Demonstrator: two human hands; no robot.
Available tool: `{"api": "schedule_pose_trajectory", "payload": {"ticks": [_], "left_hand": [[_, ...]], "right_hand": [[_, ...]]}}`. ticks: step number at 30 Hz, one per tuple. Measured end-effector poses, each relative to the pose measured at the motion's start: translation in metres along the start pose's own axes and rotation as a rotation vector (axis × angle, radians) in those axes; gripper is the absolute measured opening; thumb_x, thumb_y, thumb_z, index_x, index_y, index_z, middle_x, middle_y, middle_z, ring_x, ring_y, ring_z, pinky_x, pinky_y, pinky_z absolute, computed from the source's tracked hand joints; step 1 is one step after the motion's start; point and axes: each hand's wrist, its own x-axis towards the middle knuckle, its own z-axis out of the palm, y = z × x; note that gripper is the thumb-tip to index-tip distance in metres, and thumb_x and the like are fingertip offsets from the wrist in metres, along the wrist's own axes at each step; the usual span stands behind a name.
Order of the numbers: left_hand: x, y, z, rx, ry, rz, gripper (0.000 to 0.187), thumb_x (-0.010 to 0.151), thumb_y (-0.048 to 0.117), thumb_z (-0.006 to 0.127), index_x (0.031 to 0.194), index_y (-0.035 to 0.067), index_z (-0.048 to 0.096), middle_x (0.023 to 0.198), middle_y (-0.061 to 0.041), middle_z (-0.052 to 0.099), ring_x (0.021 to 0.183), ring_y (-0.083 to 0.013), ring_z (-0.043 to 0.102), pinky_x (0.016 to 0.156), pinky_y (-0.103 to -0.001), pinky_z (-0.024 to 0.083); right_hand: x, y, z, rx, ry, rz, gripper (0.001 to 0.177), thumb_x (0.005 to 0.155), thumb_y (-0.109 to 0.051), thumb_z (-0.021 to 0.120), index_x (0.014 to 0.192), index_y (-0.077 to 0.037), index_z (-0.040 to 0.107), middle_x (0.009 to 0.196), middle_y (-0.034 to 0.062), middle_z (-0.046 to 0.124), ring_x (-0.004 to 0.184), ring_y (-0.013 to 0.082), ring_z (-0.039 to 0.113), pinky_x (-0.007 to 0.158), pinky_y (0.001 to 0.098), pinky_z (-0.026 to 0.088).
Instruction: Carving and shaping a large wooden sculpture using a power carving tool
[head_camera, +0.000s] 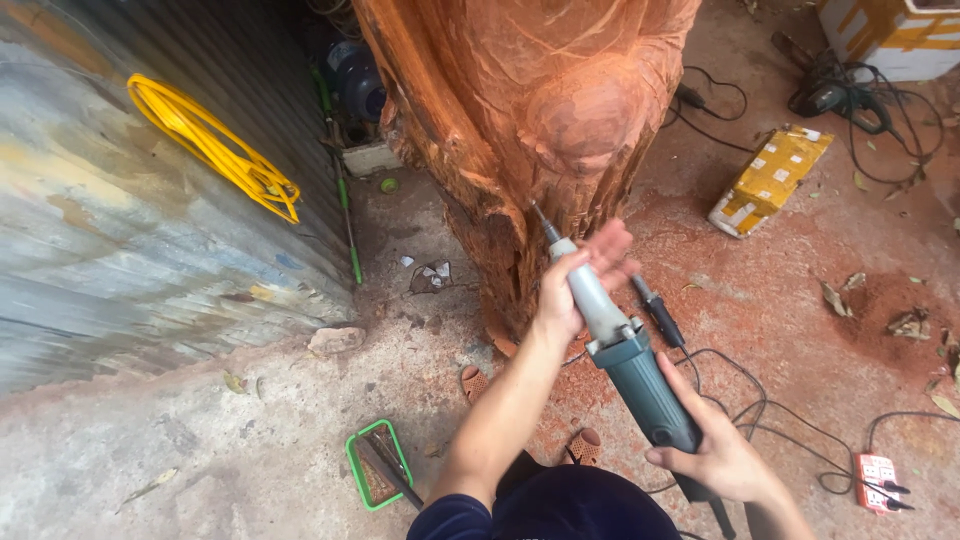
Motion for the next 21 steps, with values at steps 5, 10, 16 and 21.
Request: {"api": "schedule_pose_trajectory", "payload": {"ticks": [5,10,16,21], "left_hand": [[-0.024,-0.009,-0.017,-0.189,0.001,-0.028,0.018,0.098,0.014,0.067,0.113,0.005,0.066,0.093,-0.011,0.06,0.084,-0.0252,0.061,0.077,-0.043,0.052],[-0.019,0.001,-0.009,-0.057,0.2,-0.027,0.009,0.092,0.008,0.062,0.1,0.009,0.065,0.057,0.004,0.05,0.048,-0.0101,0.05,0.049,-0.029,0.044],[0.003,0.023,0.015,0.132,0.303,-0.009,0.014,0.087,0.011,0.071,0.088,0.013,0.057,0.061,0.0,0.061,0.049,-0.0126,0.057,0.048,-0.03,0.052],[0.027,0.041,0.014,0.35,0.392,0.074,0.046,0.087,0.035,0.076,0.113,-0.001,0.066,0.116,-0.023,0.073,0.096,-0.0259,0.074,0.076,-0.03,0.063]], "right_hand": [[0.001,0.041,0.004,0.275,-0.135,-0.115,0.121,0.067,-0.033,0.089,0.164,-0.015,0.019,0.156,0.0078,0.038,0.125,0.0164,0.043,0.107,0.0305,0.03],[-0.01,0.039,0.012,0.444,-0.203,-0.181,0.121,0.073,-0.043,0.083,0.162,-0.007,0.011,0.174,0.0115,0.01,0.157,0.0199,0.018,0.124,0.0392,0.016],[-0.01,0.081,0.038,-0.035,0.284,-0.098,0.099,0.071,-0.024,0.084,0.159,-0.017,0.038,0.166,0.0039,0.04,0.144,0.0141,0.045,0.116,0.0292,0.032],[0.005,0.061,0.041,0.07,0.364,-0.115,0.089,0.073,-0.019,0.083,0.154,-0.018,0.048,0.149,0.0038,0.059,0.064,0.0082,0.065,0.063,0.0232,0.062]]}}
